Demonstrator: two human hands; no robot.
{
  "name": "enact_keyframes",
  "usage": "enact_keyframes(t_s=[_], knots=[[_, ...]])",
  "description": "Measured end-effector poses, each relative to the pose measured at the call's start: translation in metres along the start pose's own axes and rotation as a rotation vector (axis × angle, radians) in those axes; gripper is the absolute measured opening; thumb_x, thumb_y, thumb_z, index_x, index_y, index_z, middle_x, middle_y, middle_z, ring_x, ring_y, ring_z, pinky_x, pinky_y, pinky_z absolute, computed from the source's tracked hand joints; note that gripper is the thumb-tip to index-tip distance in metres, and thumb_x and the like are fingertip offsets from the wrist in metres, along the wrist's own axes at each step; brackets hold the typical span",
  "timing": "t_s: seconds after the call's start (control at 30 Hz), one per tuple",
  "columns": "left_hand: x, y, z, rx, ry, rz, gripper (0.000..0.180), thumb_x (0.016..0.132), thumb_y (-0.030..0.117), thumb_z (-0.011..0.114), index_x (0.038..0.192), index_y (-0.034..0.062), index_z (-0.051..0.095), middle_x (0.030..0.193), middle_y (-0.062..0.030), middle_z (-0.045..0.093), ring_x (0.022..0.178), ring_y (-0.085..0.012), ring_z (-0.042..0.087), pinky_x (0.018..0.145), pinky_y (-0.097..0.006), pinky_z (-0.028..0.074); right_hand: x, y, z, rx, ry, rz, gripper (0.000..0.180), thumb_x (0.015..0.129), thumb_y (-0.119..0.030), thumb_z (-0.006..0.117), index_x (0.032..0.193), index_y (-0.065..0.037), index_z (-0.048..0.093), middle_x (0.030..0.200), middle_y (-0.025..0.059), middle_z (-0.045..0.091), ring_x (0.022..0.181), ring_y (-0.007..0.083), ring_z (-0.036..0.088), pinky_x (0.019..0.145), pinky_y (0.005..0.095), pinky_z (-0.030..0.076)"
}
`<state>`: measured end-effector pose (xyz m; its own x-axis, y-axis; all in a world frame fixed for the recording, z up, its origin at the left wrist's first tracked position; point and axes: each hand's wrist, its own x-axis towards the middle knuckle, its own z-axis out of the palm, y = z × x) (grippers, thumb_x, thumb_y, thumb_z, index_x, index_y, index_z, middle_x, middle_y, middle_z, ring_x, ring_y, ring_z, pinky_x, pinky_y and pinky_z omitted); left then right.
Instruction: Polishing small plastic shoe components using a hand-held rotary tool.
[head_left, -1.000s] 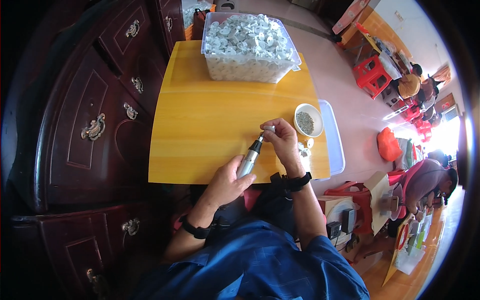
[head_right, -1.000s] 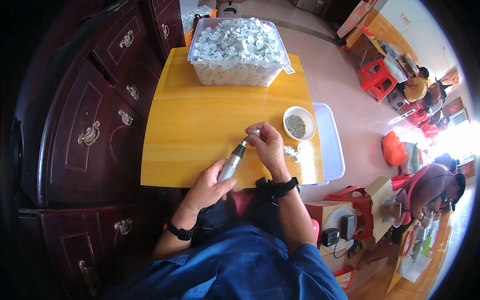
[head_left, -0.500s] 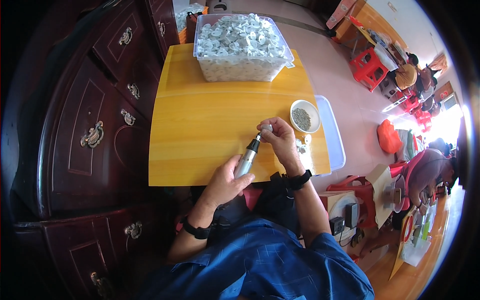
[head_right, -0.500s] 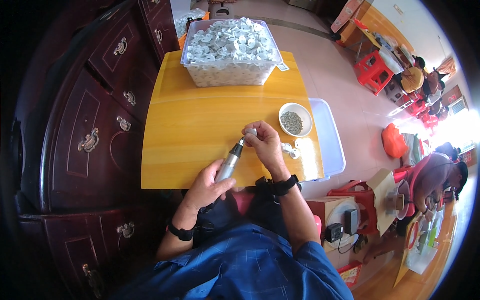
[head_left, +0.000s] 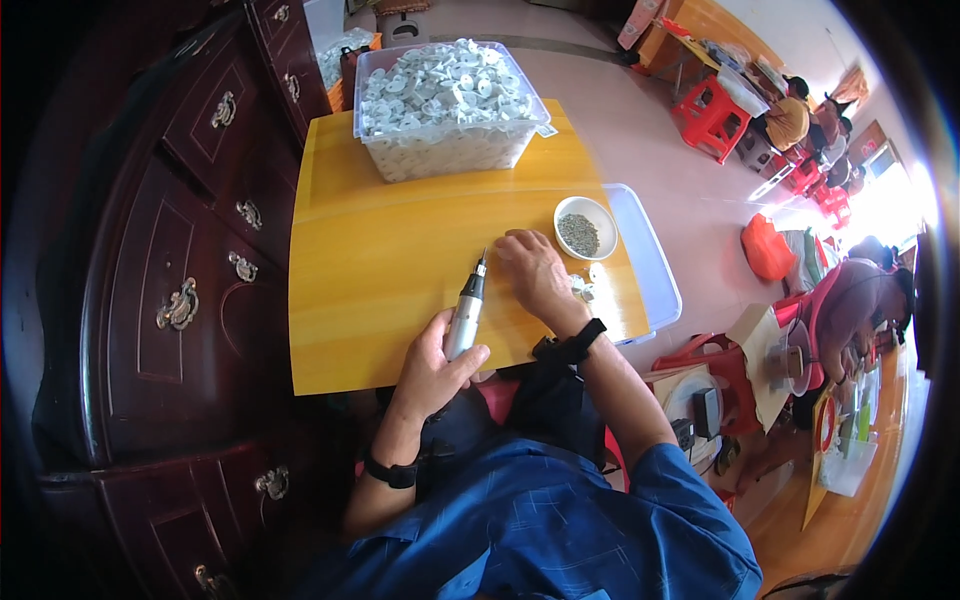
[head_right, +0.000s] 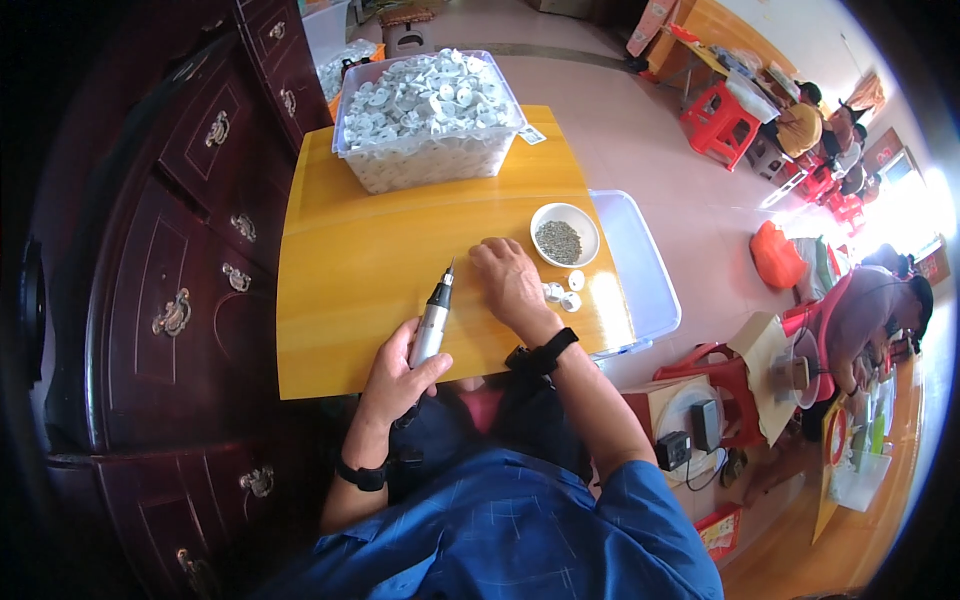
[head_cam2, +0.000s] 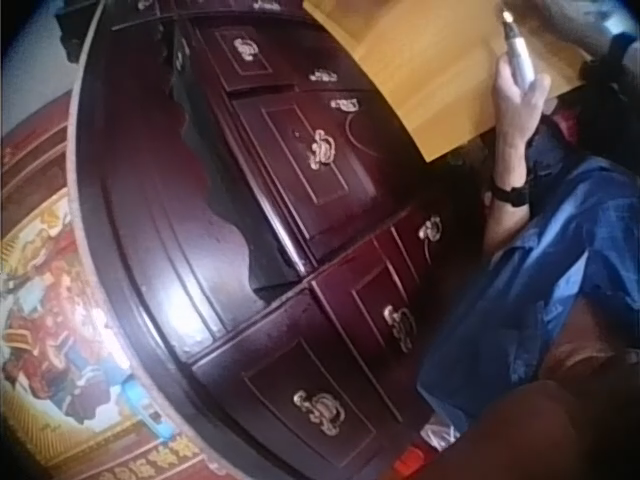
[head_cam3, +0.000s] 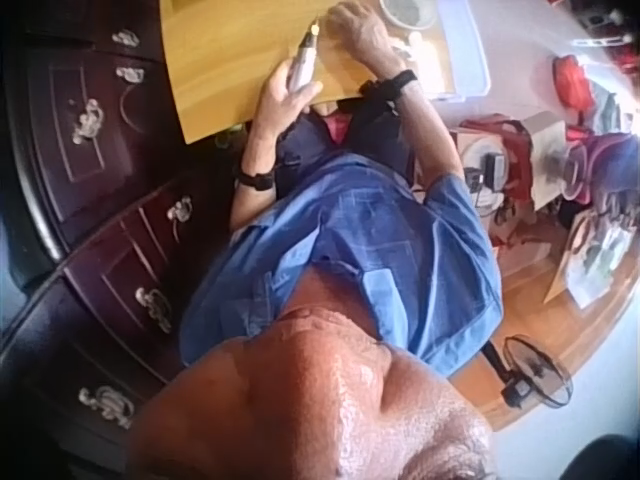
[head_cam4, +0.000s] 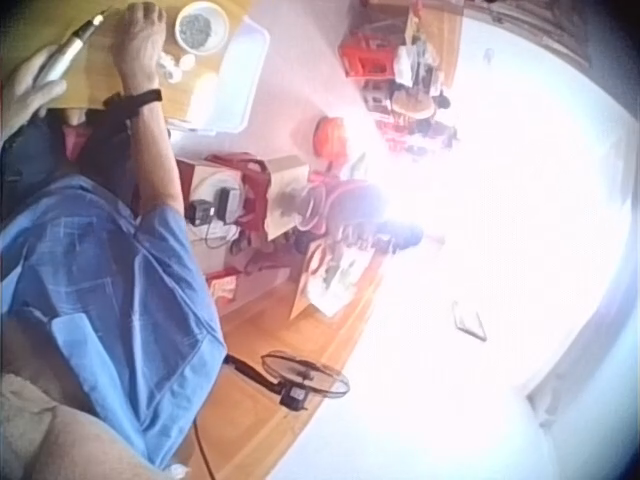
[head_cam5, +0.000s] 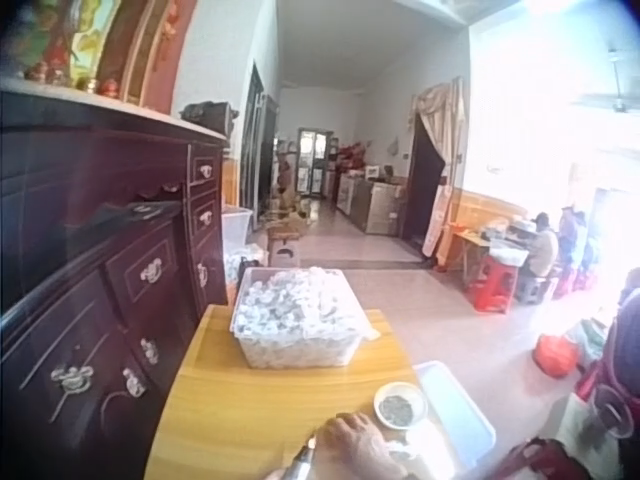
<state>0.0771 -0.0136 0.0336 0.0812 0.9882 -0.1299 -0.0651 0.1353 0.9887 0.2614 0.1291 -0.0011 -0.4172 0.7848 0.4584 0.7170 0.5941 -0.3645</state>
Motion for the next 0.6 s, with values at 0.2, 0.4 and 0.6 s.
enact_keyframes(t_s=[0.2,0.4,0.6], knots=[[0.002,-0.003,-0.003,0.039,0.005,-0.015,0.049,0.085,0.015,0.071,0.124,-0.0059,0.050,0.083,-0.0070,0.062,0.061,-0.0098,0.061,0.050,-0.024,0.049,-0.008,0.008,-0.010,0.010,-0.175,-0.132,0.020,0.087,-0.013,0.061,0.106,-0.007,0.062,0.109,0.0134,0.059,0.104,0.0332,0.057,0.088,0.0441,0.049],[0.001,-0.003,-0.001,0.052,-0.021,-0.008,0.050,0.084,0.015,0.071,0.125,-0.0060,0.050,0.080,-0.0049,0.059,0.057,-0.0085,0.057,0.049,-0.024,0.048,-0.035,0.044,-0.050,-0.088,-0.240,-0.271,0.023,0.090,-0.019,0.061,0.110,-0.008,0.061,0.110,0.0105,0.059,0.105,0.0307,0.058,0.088,0.0427,0.049],[0.001,-0.004,0.002,0.048,-0.026,-0.008,0.053,0.084,0.014,0.071,0.128,-0.0057,0.049,0.086,-0.0053,0.059,0.061,-0.0075,0.056,0.050,-0.023,0.049,-0.055,0.074,-0.069,-0.103,-0.246,-0.355,0.024,0.090,-0.019,0.059,0.111,-0.009,0.060,0.114,0.0106,0.059,0.109,0.0297,0.058,0.090,0.0430,0.049]])
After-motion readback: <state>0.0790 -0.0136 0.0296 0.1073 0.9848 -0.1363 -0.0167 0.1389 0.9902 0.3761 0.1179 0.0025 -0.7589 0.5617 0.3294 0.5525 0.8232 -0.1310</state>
